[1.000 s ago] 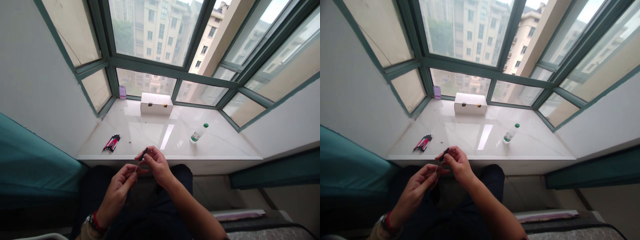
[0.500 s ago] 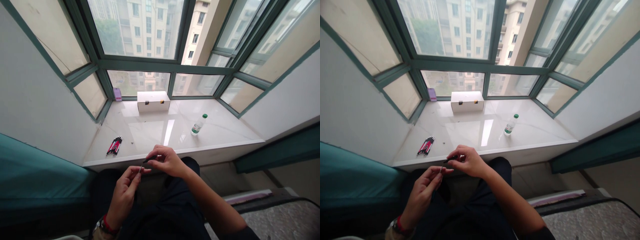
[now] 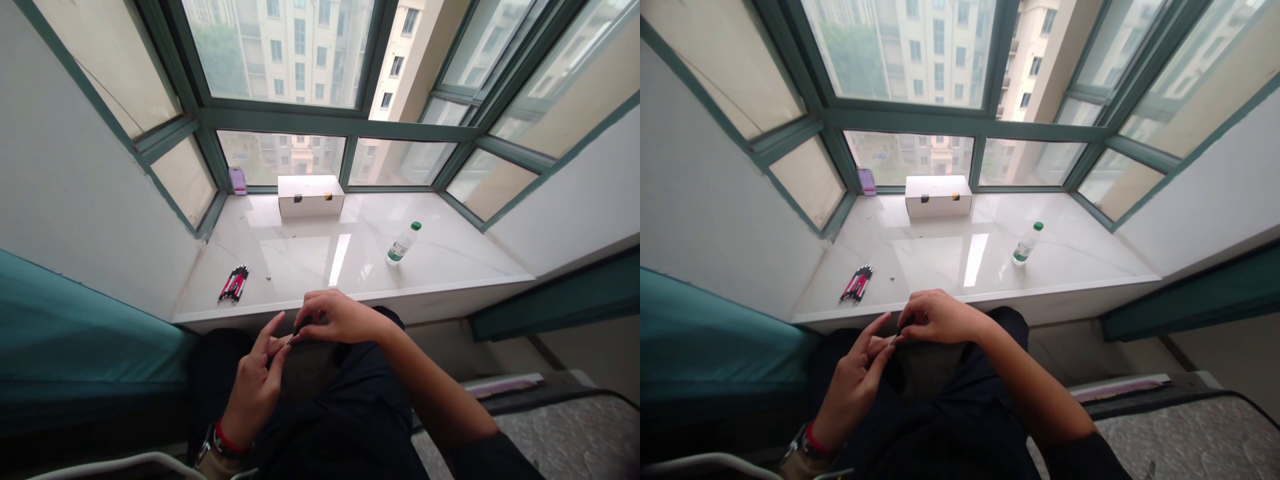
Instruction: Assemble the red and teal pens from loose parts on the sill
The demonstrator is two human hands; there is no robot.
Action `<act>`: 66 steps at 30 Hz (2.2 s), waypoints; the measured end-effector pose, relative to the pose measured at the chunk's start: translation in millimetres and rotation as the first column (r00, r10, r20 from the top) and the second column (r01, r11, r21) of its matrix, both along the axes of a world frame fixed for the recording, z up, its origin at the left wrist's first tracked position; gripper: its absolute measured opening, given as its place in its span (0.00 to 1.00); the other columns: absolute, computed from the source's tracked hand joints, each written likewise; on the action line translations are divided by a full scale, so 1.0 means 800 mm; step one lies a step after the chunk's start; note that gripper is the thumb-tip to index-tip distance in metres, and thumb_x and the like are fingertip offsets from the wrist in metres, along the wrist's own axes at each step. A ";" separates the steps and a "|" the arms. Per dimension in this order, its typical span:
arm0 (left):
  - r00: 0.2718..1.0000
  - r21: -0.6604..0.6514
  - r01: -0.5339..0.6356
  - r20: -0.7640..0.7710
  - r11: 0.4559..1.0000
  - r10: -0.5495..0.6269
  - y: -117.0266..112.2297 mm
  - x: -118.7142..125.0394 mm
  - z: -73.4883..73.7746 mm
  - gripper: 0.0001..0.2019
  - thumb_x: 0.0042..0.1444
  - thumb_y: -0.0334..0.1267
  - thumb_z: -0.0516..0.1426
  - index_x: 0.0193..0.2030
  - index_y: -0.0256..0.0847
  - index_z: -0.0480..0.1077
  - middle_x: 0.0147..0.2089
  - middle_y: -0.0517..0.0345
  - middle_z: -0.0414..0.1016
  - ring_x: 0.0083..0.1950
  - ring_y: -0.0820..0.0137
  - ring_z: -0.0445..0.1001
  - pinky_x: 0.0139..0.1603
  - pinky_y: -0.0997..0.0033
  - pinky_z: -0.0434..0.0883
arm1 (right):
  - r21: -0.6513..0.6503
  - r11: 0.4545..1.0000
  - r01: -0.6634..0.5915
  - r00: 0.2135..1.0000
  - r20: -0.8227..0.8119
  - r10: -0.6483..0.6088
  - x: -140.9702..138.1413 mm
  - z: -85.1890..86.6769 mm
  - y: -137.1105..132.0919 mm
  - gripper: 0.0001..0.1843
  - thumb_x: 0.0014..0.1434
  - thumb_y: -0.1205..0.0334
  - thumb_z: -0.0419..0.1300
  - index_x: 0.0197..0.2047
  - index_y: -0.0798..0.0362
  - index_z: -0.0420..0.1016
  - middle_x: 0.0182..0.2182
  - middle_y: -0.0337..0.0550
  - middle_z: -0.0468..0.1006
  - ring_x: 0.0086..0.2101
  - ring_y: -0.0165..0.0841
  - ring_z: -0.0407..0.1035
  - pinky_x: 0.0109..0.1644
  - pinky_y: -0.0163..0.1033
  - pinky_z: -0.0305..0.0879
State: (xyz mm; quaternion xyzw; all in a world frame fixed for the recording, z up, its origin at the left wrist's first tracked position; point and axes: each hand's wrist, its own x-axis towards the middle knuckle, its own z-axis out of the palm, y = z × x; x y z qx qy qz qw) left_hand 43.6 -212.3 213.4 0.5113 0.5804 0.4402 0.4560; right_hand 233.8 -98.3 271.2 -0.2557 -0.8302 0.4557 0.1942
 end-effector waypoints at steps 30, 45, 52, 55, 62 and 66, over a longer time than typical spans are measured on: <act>0.988 0.172 -0.111 0.122 0.979 0.091 0.004 0.023 0.004 0.34 0.47 0.25 0.54 0.62 0.44 0.55 0.58 0.48 0.67 0.55 0.62 0.71 0.58 0.60 0.68 | -0.066 0.993 0.094 0.995 -0.014 -0.095 -0.056 -0.058 -0.033 0.11 0.56 0.55 0.68 0.33 0.55 0.79 0.22 0.35 0.71 0.24 0.26 0.60 0.28 0.32 0.53; 0.915 0.090 -0.096 0.400 0.991 0.052 0.020 0.008 0.000 0.09 0.61 0.40 0.55 0.46 0.41 0.68 0.59 0.50 0.69 0.58 0.61 0.69 0.57 0.64 0.68 | -0.160 0.969 0.188 0.962 -0.169 -0.214 -0.056 -0.071 -0.041 0.15 0.56 0.60 0.67 0.47 0.51 0.75 0.32 0.38 0.73 0.30 0.28 0.65 0.34 0.33 0.61; 0.692 0.016 -0.126 0.717 0.992 0.077 0.042 -0.006 0.016 0.02 0.60 0.36 0.54 0.38 0.42 0.65 0.52 0.51 0.73 0.37 0.73 0.68 0.33 0.74 0.68 | -0.423 0.820 0.384 0.837 -0.215 -0.503 -0.057 -0.099 -0.062 0.23 0.54 0.49 0.68 0.48 0.51 0.69 0.39 0.42 0.76 0.38 0.32 0.70 0.39 0.35 0.66; 0.630 0.021 -0.190 0.769 0.982 0.105 0.050 -0.011 0.021 0.02 0.60 0.36 0.54 0.37 0.42 0.65 0.47 0.52 0.75 0.36 0.72 0.68 0.30 0.74 0.68 | -0.543 0.774 0.325 0.848 -0.196 -0.493 -0.067 -0.117 -0.081 0.21 0.53 0.48 0.69 0.44 0.52 0.70 0.38 0.42 0.76 0.37 0.33 0.72 0.37 0.35 0.67; 0.656 0.049 -0.304 0.735 0.952 0.172 0.057 -0.007 0.019 0.06 0.61 0.40 0.57 0.43 0.43 0.69 0.43 0.53 0.78 0.41 0.70 0.74 0.39 0.71 0.74 | -0.580 0.736 0.349 0.772 -0.267 -0.577 -0.083 -0.117 -0.095 0.16 0.58 0.50 0.64 0.42 0.53 0.74 0.31 0.39 0.76 0.29 0.30 0.71 0.32 0.34 0.66; 0.662 0.022 -0.333 0.718 0.943 0.217 0.057 -0.003 0.020 0.10 0.60 0.43 0.59 0.46 0.44 0.70 0.43 0.55 0.79 0.46 0.68 0.77 0.45 0.67 0.76 | -0.477 0.739 0.475 0.727 -0.260 -0.635 -0.078 -0.104 -0.090 0.15 0.60 0.50 0.63 0.43 0.54 0.77 0.33 0.42 0.78 0.28 0.30 0.69 0.33 0.35 0.66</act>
